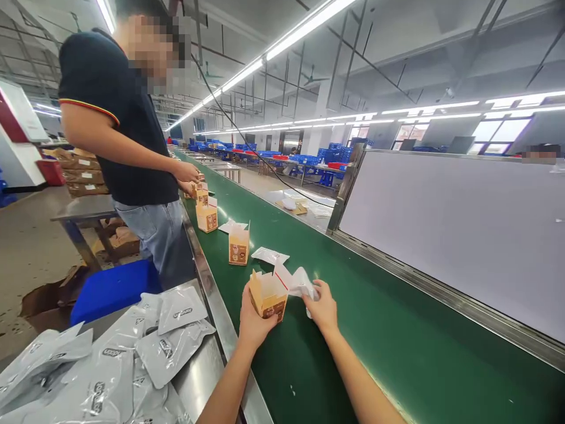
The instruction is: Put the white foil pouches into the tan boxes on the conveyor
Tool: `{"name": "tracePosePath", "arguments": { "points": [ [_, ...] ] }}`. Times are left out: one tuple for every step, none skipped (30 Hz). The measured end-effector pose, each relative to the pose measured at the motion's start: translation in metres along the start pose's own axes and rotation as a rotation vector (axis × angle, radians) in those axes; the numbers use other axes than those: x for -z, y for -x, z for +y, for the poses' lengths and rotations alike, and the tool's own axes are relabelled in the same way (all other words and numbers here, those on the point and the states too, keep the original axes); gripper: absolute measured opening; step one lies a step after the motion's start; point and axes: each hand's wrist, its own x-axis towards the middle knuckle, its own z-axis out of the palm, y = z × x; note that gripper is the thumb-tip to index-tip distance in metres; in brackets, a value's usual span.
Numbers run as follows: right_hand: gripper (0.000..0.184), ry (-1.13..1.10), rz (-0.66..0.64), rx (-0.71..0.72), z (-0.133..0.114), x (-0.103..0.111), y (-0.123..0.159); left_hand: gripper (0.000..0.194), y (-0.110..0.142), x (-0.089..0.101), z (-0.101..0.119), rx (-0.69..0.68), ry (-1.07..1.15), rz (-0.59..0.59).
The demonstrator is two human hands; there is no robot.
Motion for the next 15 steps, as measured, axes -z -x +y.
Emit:
{"name": "tracePosePath", "arguments": {
  "points": [
    [0.03,-0.032,0.081,-0.01,-0.005,0.013,0.002,0.083,0.003,0.0,-0.004,-0.006,0.047,-0.047],
    [0.032,-0.064,0.164,-0.02,-0.013,0.028,0.005,0.079,0.008,0.001,-0.008,-0.006,0.077,-0.082],
    [0.033,-0.095,0.24,-0.001,-0.025,0.043,0.009,0.077,0.013,0.001,-0.01,-0.007,0.084,-0.099],
    [0.035,-0.112,0.304,0.062,-0.041,0.058,0.015,0.076,0.019,0.001,-0.011,-0.019,0.068,-0.1],
    [0.034,-0.102,0.348,0.163,-0.06,0.07,0.021,0.076,0.024,0.001,-0.012,-0.044,0.039,-0.104],
    [0.031,-0.057,0.362,0.335,-0.079,0.079,0.027,0.075,0.029,0.0,-0.012,-0.08,0.007,-0.111],
    [0.027,0.043,0.344,0.517,-0.098,0.085,0.033,0.073,0.034,-0.001,-0.012,-0.123,-0.026,-0.12],
    [0.025,0.172,0.302,0.687,-0.114,0.087,0.039,0.072,0.037,-0.003,-0.013,-0.166,-0.059,-0.122],
    [0.027,0.32,0.236,0.821,-0.126,0.087,0.044,0.07,0.041,-0.005,-0.013,-0.206,-0.093,-0.106],
    [0.029,0.466,0.146,0.911,-0.134,0.083,0.048,0.069,0.044,-0.007,-0.013,-0.246,-0.127,-0.073],
    [0.029,0.581,0.027,0.987,-0.137,0.079,0.05,0.068,0.046,-0.009,-0.012,-0.291,-0.165,-0.028],
    [0.027,0.659,-0.121,1.041,-0.137,0.074,0.052,0.066,0.049,-0.01,-0.012,-0.349,-0.209,0.008],
    [0.023,0.701,-0.293,1.065,-0.134,0.07,0.052,0.062,0.051,-0.012,-0.011,-0.419,-0.259,0.023],
    [0.019,0.712,-0.478,1.044,-0.13,0.066,0.052,0.058,0.054,-0.013,-0.009,-0.494,-0.307,0.024],
    [0.02,0.69,-0.654,0.982,-0.127,0.064,0.053,0.054,0.055,-0.013,-0.008,-0.564,-0.349,0.009]
  ]
}}
